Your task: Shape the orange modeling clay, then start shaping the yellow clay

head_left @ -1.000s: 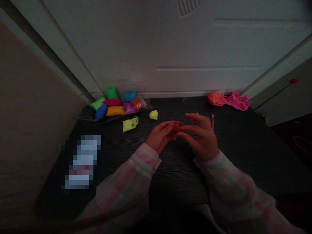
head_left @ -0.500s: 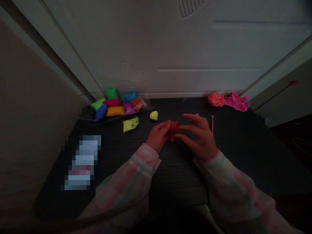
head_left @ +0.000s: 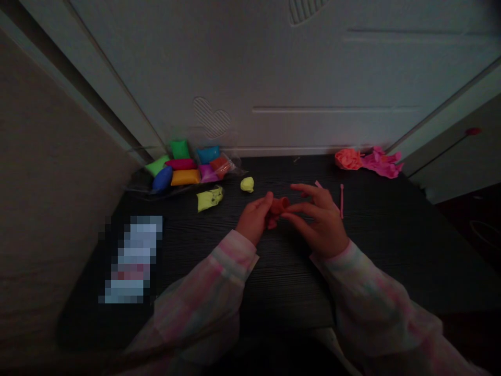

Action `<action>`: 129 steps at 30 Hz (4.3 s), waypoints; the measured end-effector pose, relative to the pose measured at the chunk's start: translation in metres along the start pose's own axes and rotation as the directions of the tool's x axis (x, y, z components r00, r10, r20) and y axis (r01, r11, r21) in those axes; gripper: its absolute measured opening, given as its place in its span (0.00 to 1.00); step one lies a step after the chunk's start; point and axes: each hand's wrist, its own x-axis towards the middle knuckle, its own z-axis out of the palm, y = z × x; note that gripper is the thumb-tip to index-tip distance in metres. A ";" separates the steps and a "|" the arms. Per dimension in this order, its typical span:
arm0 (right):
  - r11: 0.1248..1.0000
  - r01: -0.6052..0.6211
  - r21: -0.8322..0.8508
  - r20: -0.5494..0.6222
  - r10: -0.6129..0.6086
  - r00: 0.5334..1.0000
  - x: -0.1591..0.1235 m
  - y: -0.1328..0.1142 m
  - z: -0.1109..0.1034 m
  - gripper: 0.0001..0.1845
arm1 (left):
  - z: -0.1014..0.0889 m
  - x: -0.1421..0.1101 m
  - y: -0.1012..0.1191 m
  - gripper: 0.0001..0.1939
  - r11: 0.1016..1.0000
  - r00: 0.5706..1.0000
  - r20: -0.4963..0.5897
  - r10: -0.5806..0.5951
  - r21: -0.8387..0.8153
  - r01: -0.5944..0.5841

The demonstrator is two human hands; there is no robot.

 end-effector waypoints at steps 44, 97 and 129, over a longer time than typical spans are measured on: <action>0.986 0.162 -0.020 0.040 -0.162 0.986 -0.002 -0.003 -0.002 0.03 | -0.001 -0.002 0.004 0.27 0.949 0.994 -0.065 -0.087 0.297 0.103; 0.881 -0.421 0.216 0.459 0.289 0.840 -0.005 0.016 0.015 0.26 | -0.026 -0.003 0.027 0.20 0.260 0.953 0.292 0.082 0.917 -0.303; 0.923 -0.335 0.191 0.429 0.229 0.874 -0.004 0.021 0.018 0.13 | -0.027 0.000 0.020 0.15 0.083 0.933 0.311 0.180 0.940 -0.330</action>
